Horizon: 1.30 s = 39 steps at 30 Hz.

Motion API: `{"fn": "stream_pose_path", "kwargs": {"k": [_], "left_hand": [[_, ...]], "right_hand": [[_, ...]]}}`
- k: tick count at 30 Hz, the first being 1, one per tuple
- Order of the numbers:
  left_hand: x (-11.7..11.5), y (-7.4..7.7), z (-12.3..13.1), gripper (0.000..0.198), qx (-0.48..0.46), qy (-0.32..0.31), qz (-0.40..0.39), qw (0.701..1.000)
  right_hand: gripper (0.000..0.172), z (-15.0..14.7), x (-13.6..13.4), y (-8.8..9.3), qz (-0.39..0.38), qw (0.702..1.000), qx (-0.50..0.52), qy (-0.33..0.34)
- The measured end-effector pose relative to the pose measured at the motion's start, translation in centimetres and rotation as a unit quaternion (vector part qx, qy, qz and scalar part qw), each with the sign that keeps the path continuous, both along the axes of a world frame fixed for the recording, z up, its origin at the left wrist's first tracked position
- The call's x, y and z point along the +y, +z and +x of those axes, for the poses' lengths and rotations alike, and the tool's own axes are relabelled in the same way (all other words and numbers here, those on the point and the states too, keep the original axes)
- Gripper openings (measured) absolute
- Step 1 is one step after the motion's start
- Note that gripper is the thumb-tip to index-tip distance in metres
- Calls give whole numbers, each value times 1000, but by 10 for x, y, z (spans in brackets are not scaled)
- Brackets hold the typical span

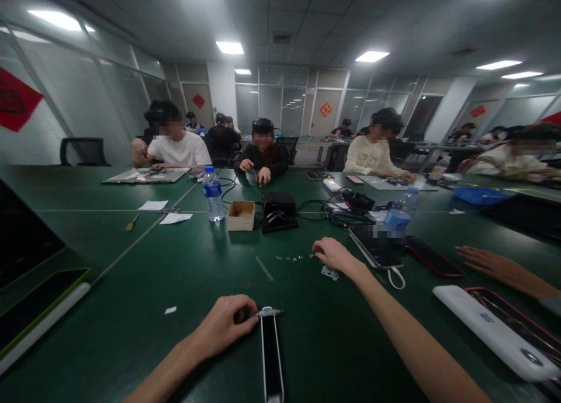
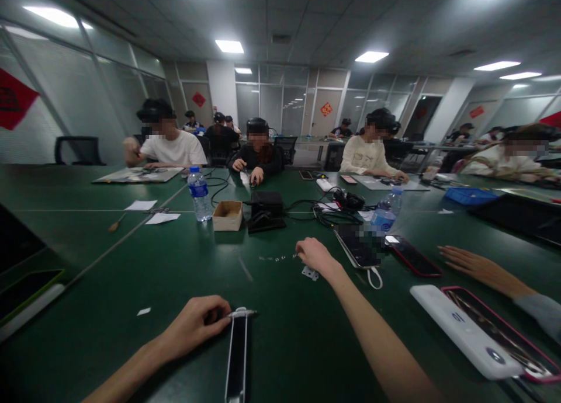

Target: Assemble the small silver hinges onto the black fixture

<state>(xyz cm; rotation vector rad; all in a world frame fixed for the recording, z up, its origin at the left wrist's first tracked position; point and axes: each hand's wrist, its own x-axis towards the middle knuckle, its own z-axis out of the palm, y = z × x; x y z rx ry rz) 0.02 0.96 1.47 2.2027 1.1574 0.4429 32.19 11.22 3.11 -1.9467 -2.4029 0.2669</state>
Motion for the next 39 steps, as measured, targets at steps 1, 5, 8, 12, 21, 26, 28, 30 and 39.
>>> {"fn": "stream_pose_path", "kwargs": {"k": [1,5,8,12,21,26,28,30,39], "left_hand": [[0,0,0,19,-1,1,0,1000],[0,-1,0,19,-5,3,0,1000],[0,-1,0,19,-3,5,-1,1000],[-1,2,2,19,4,2,3,1000],[-1,3,1,18,6,3,7,1000],[-1,1,0,19,2,8,11,1000],[-1,1,0,19,-1,10,18,1000],[-1,2,-1,20,-5,10,25,1000],[-2,3,-2,22,-5,19,30,999]], "right_hand": [[23,-1,0,-1,-2,1000,-1,3],[22,-2,2,-2,-1,1000,-13,6],[22,-2,3,-2,0,1000,-18,4],[26,-10,-1,-1,17,999,11,35],[21,-39,-12,-2,-13,998,2,61],[17,-46,-23,4,-27,998,-33,48],[18,-50,-27,5,-17,997,-50,50],[21,-55,-30,7,1,995,-75,58],[21,-61,-37,14,-15,997,-64,37]]}}
